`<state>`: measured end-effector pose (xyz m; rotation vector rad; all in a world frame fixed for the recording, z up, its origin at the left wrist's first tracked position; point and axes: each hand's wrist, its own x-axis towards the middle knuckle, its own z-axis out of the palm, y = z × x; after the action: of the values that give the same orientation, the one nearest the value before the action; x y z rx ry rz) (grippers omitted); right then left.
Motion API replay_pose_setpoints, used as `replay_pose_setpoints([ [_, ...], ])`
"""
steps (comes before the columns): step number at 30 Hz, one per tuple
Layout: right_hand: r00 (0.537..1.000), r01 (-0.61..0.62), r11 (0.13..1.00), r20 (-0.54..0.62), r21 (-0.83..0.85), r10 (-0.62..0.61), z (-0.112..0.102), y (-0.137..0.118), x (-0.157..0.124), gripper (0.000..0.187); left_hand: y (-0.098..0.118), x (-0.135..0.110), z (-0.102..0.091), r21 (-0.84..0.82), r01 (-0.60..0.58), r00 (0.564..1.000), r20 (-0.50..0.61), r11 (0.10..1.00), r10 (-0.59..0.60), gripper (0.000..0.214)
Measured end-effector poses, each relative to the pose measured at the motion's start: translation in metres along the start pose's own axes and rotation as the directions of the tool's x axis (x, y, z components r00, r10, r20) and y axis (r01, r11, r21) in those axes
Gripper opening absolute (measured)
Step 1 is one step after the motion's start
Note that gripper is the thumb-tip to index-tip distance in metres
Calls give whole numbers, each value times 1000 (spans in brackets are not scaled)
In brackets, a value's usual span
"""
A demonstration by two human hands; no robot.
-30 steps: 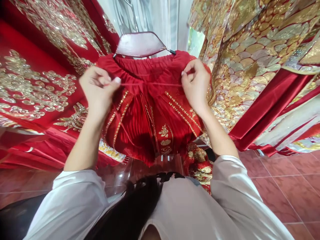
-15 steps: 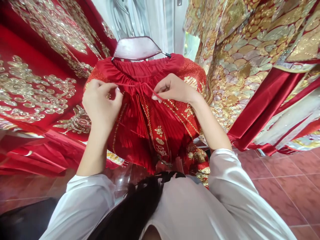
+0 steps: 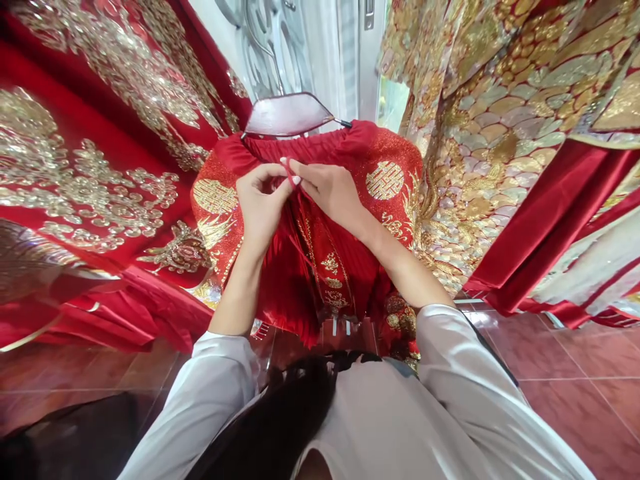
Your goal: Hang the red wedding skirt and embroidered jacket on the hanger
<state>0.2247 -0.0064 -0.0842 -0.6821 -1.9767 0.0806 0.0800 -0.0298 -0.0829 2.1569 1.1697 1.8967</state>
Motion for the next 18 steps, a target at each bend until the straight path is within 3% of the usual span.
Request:
replay_pose_setpoints([
  [4, 994, 81, 985, 90, -149, -68, 2, 5, -3, 39, 2, -3, -6, 69, -10, 999, 34, 998, 7, 10],
  [9, 972, 181, 970, 179, -163, -151, -5, 6, -5, 40, 1, -5, -12, 195, -49, 995, 94, 980, 31, 20],
  [14, 978, 141, 987, 164, -74, -128, -5, 5, -2, 33, 1, -4, -13, 275, -116, 964, 262, 955, 42, 18],
  [18, 985, 19, 998, 175, -55, -10, -6, 4, -3, 25, 4, -8, -14, 310, -136, 965, 257, 941, 54, 13],
])
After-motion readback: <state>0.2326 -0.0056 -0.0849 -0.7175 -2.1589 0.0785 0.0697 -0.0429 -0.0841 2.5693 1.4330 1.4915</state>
